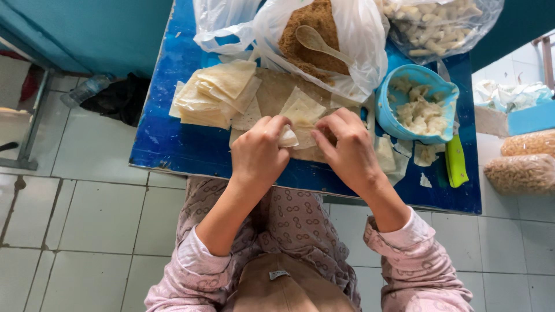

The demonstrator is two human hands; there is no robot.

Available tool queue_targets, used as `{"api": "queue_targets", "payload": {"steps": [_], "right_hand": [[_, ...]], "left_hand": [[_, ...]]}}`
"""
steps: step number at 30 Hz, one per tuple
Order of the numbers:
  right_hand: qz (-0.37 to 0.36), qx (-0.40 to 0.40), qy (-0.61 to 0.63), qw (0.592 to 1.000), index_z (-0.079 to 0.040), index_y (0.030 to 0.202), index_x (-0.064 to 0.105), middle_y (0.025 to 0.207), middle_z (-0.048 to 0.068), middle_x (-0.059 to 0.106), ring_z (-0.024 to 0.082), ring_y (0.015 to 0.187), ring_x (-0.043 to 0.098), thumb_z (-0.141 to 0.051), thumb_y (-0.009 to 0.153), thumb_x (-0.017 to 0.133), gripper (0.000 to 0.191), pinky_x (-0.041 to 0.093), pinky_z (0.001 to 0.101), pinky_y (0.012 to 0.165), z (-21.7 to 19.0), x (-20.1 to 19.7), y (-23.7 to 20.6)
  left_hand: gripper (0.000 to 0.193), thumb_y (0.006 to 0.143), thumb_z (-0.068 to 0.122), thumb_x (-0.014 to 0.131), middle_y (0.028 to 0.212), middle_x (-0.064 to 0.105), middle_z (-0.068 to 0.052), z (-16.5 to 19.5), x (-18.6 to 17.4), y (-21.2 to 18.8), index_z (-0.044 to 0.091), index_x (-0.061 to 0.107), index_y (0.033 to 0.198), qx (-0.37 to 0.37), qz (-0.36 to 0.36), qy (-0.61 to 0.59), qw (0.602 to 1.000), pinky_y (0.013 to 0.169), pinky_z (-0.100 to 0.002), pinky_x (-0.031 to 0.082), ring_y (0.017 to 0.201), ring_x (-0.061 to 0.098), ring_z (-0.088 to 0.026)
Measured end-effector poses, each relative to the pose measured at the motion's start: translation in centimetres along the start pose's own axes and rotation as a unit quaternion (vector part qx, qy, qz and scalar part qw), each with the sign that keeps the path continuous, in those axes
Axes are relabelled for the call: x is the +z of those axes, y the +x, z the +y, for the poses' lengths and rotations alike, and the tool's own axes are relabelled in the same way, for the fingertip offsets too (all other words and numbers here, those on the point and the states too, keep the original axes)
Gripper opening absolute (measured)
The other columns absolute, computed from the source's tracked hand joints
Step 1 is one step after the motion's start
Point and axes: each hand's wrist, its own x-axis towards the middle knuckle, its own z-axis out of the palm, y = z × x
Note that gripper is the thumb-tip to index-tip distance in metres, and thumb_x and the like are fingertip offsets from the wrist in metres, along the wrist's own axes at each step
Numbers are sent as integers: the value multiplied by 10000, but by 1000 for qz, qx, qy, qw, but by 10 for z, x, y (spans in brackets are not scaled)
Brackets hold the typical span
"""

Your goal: The person sits on the floor and folds square dough wrappers around spoonfuls of filling, pinching the edges closed to form filled dumplings, placing each finished piece aside and repeating with the next wrapper.

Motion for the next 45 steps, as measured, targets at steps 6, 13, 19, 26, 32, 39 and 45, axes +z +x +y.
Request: {"api": "queue_targets", "payload": {"steps": [6, 13, 19, 26, 32, 39, 45], "right_hand": [[20, 39, 4, 999, -9, 887, 688, 860, 110, 643, 291, 815, 647, -59, 878, 744, 75, 509, 403, 741, 7, 6, 0], [38, 7, -18, 999, -17, 879, 698, 870, 110, 652, 312, 872, 646, -59, 871, 749, 66, 505, 406, 763, 10, 4, 0], [103, -22, -31, 994, 1, 1113, 737, 949, 126, 659, 297, 904, 627, -20, 986, 704, 133, 507, 393, 818, -11, -8, -5], [6, -1, 185, 983, 12, 1057, 673, 969, 90, 650, 163, 824, 597, -105, 880, 793, 243, 500, 266, 745, -31, 4, -16], [2, 207, 595, 777, 9, 1051, 688, 971, 69, 725, 112, 857, 671, -85, 1028, 665, 100, 549, 264, 807, 2, 11, -15], [97, 163, 505, 842, -8, 1056, 692, 1049, 83, 725, 157, 914, 692, -85, 1044, 651, 88, 575, 301, 841, -4, 3, -18], [61, -149, 17, 987, -51, 1110, 704, 1172, 115, 684, 307, 1105, 663, -40, 859, 773, 260, 524, 407, 948, -49, -6, -24]], "left_hand": [[353, 767, 28, 657, 1021, 665, -100, 8, -5, 2, 120, 677, 1107, 1, 0, 8, 1000, 687, -463, 551, 827, 690, -375], [285, 962, 222, 693, 1057, 657, -177, 9, -19, -3, 45, 653, 1182, -34, 32, -34, 998, 743, -441, 545, 893, 679, -384], [447, 1106, 406, 493, 1118, 669, -106, -4, -24, -13, 48, 653, 1319, -125, -47, -406, 904, 888, -329, 508, 1010, 630, -186], [505, 1119, 316, 355, 1429, 555, -102, 14, -9, -23, 67, 417, 1553, -215, -137, -734, 629, 1016, -311, 506, 1175, 594, -184], [491, 1119, 301, 332, 1439, 565, -130, 12, -21, -31, -11, 506, 1454, -177, 2, -694, 698, 1057, -319, 494, 1273, 588, -184], [411, 1136, 260, 453, 1310, 641, -154, 7, -15, -43, -57, 551, 1379, -172, 52, -711, 680, 1023, -336, 505, 1156, 603, -191], [400, 1016, 233, 596, 1193, 680, -82, 12, -2, -45, -14, 585, 1330, -254, -25, -737, 626, 892, -272, 535, 1028, 669, -108]]}}
